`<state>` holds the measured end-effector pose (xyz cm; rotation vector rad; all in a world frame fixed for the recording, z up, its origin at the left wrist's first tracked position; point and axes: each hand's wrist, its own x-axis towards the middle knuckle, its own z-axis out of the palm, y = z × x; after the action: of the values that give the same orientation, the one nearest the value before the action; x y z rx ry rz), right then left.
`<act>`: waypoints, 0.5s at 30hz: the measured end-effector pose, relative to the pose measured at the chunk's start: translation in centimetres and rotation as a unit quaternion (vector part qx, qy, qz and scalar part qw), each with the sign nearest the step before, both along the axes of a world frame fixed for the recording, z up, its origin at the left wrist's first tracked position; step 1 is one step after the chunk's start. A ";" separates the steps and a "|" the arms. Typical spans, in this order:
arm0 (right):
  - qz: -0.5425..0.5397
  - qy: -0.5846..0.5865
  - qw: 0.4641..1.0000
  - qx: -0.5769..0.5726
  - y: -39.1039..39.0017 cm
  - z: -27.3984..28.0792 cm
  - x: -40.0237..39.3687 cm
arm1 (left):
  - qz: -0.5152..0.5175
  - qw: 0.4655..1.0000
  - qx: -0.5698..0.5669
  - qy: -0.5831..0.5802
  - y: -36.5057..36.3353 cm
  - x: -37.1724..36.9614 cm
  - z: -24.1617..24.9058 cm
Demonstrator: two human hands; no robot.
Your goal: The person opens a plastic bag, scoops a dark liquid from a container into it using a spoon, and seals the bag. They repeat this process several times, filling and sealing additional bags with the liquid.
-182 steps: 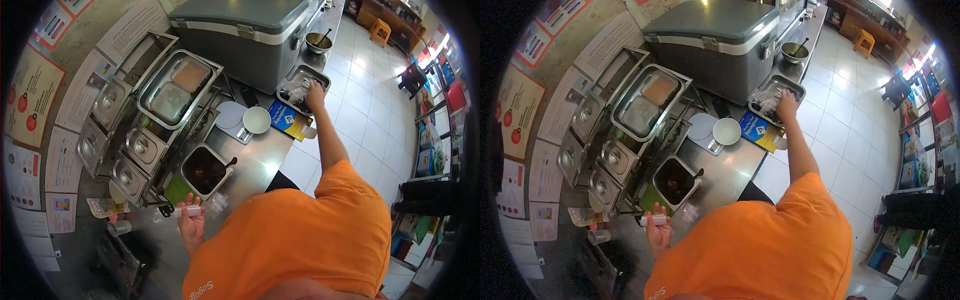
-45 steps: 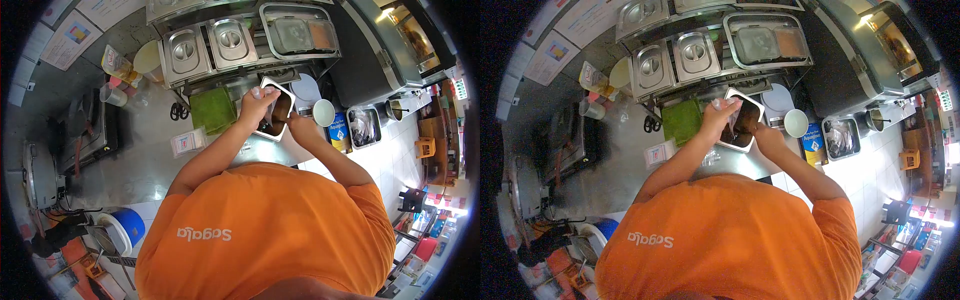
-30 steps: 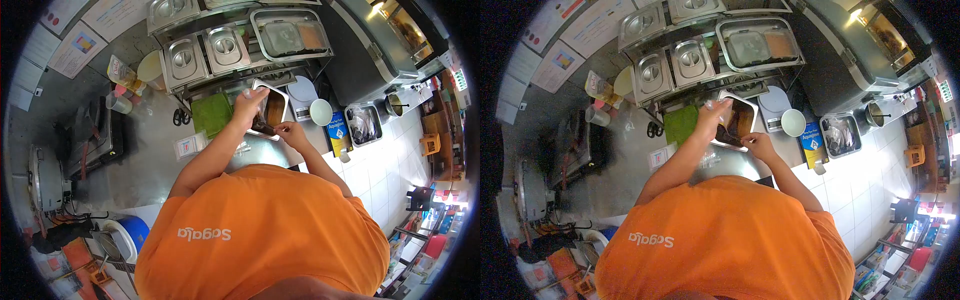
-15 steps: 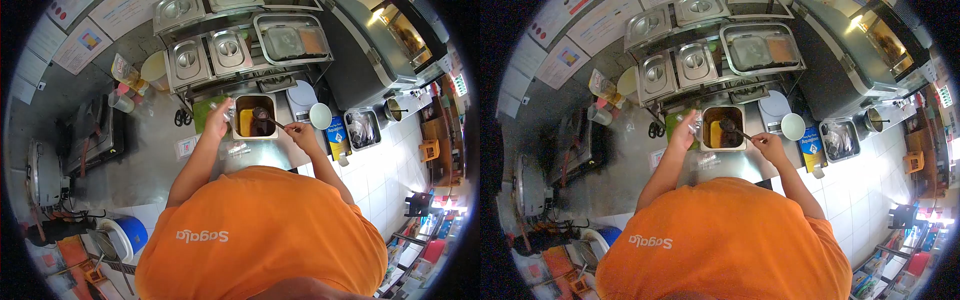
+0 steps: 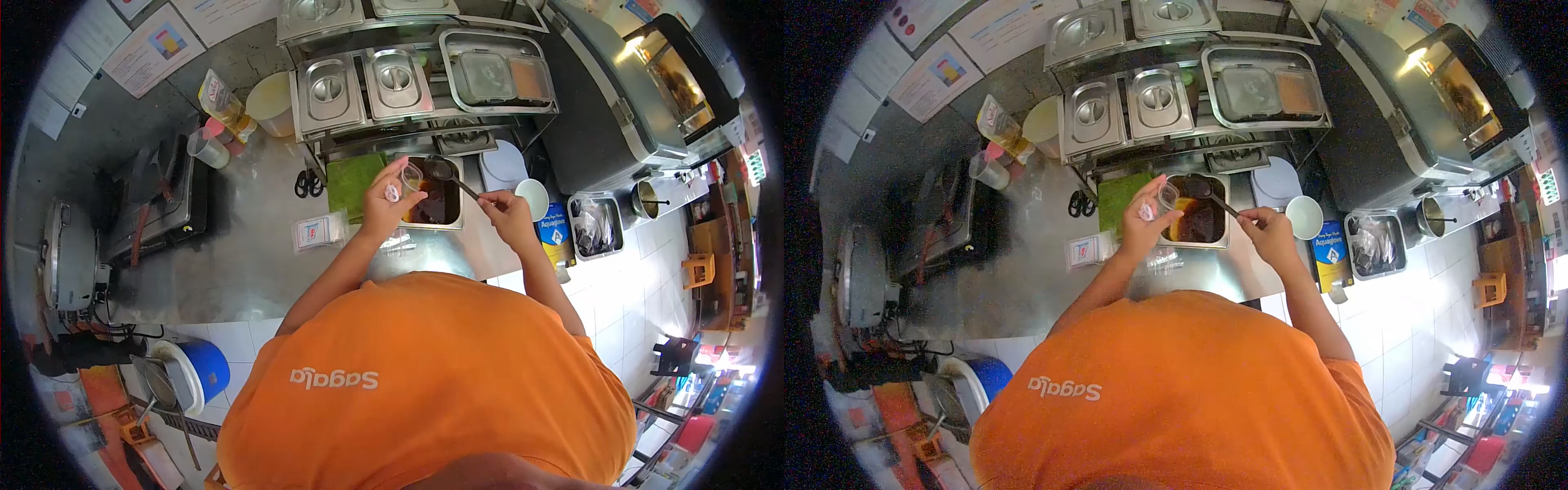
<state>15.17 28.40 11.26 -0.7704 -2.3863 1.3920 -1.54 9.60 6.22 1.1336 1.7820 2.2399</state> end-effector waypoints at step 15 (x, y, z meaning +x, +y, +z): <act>0.026 0.156 0.935 0.318 -3.6 5.8 -0.9 | 0.044 0.998 -0.026 -0.025 1.7 0.7 0.5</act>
<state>14.25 24.80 17.06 -0.2856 -2.3788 0.6093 -0.84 11.31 6.69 1.0008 1.8945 2.2321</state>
